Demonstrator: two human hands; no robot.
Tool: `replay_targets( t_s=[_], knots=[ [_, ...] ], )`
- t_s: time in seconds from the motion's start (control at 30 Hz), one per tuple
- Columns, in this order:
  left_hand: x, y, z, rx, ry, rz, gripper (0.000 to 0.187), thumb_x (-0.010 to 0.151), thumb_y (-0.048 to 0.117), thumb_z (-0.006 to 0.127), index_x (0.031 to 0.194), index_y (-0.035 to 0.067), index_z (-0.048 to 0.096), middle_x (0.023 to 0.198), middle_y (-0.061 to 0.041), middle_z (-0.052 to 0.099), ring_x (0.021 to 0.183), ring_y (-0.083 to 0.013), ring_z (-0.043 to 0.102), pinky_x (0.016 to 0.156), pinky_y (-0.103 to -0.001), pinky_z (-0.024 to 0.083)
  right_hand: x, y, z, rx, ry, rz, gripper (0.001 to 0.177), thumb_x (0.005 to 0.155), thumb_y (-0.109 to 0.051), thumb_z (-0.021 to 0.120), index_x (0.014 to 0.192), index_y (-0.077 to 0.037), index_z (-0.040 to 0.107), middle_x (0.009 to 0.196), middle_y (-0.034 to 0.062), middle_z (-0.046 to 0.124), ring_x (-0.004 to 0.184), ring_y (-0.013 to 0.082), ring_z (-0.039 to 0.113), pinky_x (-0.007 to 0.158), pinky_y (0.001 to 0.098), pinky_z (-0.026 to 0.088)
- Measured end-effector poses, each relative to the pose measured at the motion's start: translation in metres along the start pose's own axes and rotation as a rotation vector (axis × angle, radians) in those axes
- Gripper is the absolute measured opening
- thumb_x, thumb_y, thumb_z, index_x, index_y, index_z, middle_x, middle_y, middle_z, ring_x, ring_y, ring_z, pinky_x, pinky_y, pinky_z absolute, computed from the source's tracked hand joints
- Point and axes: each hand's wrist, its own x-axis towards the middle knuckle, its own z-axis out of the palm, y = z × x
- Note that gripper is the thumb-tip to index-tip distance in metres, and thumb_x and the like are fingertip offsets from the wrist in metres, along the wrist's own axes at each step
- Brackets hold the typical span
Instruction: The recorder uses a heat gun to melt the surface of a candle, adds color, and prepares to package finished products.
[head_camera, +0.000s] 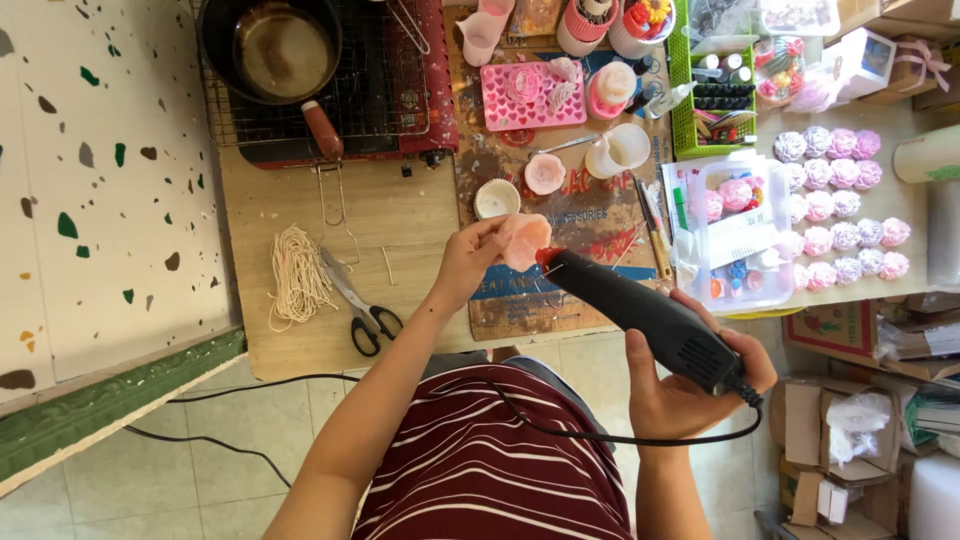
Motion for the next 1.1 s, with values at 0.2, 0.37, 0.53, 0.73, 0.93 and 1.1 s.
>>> replay_targets(
  t_s=[0.2,0.37,0.53,0.73,0.93,1.1],
  knots=[
    [0.0,0.003,-0.002,0.046,0.005,-0.005,0.05,0.102,0.03,0.063,0.139,-0.004,0.061,0.109,-0.006,0.073,0.1,-0.0119,0.073,0.092,-0.03,0.063,-0.001,0.0,0.001,0.014,0.026,0.01,0.071,0.093,-0.001,0.085,0.131,-0.013,0.027,0.131,0.0287,0.056,0.13,0.0378,0.066,0.117,0.0479,0.056],
    [0.0,0.0,-0.005,-0.005,-0.007,-0.012,0.051,0.102,0.03,0.063,0.14,-0.004,0.06,0.116,-0.007,0.073,0.104,-0.0131,0.072,0.094,-0.031,0.061,-0.002,0.0,-0.002,0.049,-0.006,0.03,0.07,0.095,-0.001,0.084,0.133,-0.014,0.026,0.131,0.0281,0.06,0.129,0.0384,0.066,0.117,0.0477,0.056],
    [-0.002,0.004,-0.004,-0.033,-0.03,-0.031,0.052,0.102,0.032,0.061,0.141,-0.003,0.059,0.12,-0.01,0.072,0.107,-0.0148,0.072,0.096,-0.032,0.061,-0.004,0.002,-0.004,0.076,-0.005,0.046,0.07,0.096,-0.001,0.084,0.133,-0.014,0.027,0.132,0.0279,0.059,0.126,0.0377,0.063,0.116,0.048,0.056],
    [-0.004,0.008,-0.003,-0.086,-0.055,-0.044,0.053,0.104,0.032,0.058,0.142,-0.005,0.058,0.123,-0.013,0.072,0.109,-0.0169,0.072,0.098,-0.034,0.06,-0.005,0.0,-0.005,0.091,-0.005,0.048,0.07,0.095,-0.002,0.084,0.134,-0.015,0.027,0.131,0.0273,0.059,0.129,0.0394,0.066,0.117,0.0481,0.056],
    [0.0,-0.006,-0.011,-0.188,-0.079,-0.087,0.052,0.104,0.029,0.057,0.142,-0.006,0.054,0.123,-0.016,0.071,0.109,-0.0217,0.073,0.097,-0.036,0.06,-0.007,0.0,-0.005,0.143,-0.002,0.071,0.071,0.095,-0.002,0.083,0.136,-0.015,0.027,0.132,0.0291,0.06,0.131,0.0387,0.065,0.119,0.0489,0.054],
    [-0.005,0.002,-0.008,-0.278,-0.13,-0.103,0.054,0.104,0.033,0.058,0.14,-0.007,0.057,0.125,-0.018,0.071,0.11,-0.0241,0.073,0.101,-0.039,0.059,-0.007,-0.004,-0.003,0.15,-0.019,0.073,0.07,0.094,-0.001,0.083,0.135,-0.017,0.027,0.133,0.0325,0.061,0.133,0.0376,0.064,0.118,0.0473,0.054]
  ],
)
